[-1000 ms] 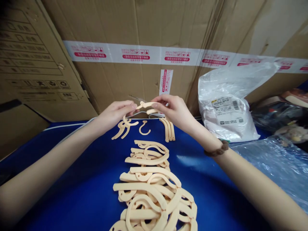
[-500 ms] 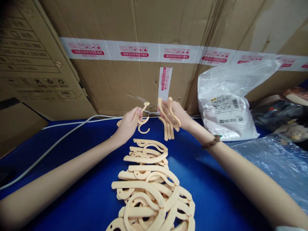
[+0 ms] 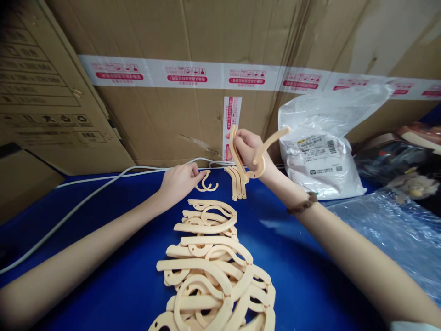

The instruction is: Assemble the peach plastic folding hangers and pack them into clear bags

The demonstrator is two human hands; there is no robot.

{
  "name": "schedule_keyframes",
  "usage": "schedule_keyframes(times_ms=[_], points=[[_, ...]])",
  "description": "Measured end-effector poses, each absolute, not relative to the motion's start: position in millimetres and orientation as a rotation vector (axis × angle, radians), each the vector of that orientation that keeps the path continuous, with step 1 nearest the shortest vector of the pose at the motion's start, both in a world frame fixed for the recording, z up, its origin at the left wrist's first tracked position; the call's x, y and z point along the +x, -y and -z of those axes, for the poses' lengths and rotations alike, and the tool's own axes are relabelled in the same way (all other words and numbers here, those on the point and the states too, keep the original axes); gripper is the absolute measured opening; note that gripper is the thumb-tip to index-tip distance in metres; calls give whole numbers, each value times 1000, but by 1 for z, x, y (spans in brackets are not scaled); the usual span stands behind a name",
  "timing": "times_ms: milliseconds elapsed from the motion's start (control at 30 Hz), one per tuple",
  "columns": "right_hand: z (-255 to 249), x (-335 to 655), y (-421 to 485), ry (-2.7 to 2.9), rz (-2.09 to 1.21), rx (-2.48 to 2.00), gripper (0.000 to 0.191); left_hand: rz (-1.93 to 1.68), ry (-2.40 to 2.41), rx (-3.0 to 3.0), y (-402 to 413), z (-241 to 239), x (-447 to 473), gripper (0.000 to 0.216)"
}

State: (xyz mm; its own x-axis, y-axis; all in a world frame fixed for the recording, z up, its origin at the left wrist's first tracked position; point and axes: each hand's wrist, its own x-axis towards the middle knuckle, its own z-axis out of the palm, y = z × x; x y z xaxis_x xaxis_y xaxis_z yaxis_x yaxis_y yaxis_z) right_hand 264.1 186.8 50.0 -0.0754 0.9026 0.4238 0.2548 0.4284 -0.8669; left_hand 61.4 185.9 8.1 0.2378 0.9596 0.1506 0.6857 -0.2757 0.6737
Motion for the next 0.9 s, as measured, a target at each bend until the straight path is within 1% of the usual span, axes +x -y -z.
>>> schedule_keyframes(times_ms=[67, 100, 133, 167, 233, 300, 400, 433, 467, 533, 733, 833, 900], points=[[-53, 264, -183, 1506, -715, -1027, 10, -759, -1372, 1983, -182, -18, 62, 47], [-55, 263, -181, 1462, -695, -1007, 9, -740, -1273, 1921, -179, -23, 62, 57], [-57, 263, -179, 1427, -668, -982, 12, -727, -1161, 1823, -177, -28, 62, 62], [-59, 264, -177, 1413, -631, -962, 16, -724, -1056, 1706, -175, -32, 61, 59], [-62, 265, -173, 1488, -484, -967, 21, -765, -912, 1476, -172, -40, 59, 41], [-65, 266, -168, 1719, -192, -1063, 19, -850, -889, 1344, -171, -45, 55, 26], [-67, 261, -157, 2115, 376, -1243, 9, -934, -949, 1309, -169, -48, 52, 24], [-67, 257, -153, 2229, 481, -1280, 7, -936, -960, 1303, -167, -49, 51, 24], [-65, 253, -150, 2324, 516, -1303, 12, -927, -967, 1301, -165, -49, 51, 25], [-59, 244, -146, 2444, 433, -1319, 21, -887, -974, 1308, -161, -50, 52, 29], [-38, 228, -146, 2417, 43, -1352, 24, -812, -1094, 1377, -159, -50, 53, 39], [-36, 226, -152, 2370, -217, -1322, 35, -842, -1185, 1465, -165, -45, 53, 38], [-35, 230, -160, 2317, -347, -1323, 38, -895, -1208, 1556, -170, -42, 49, 35]])
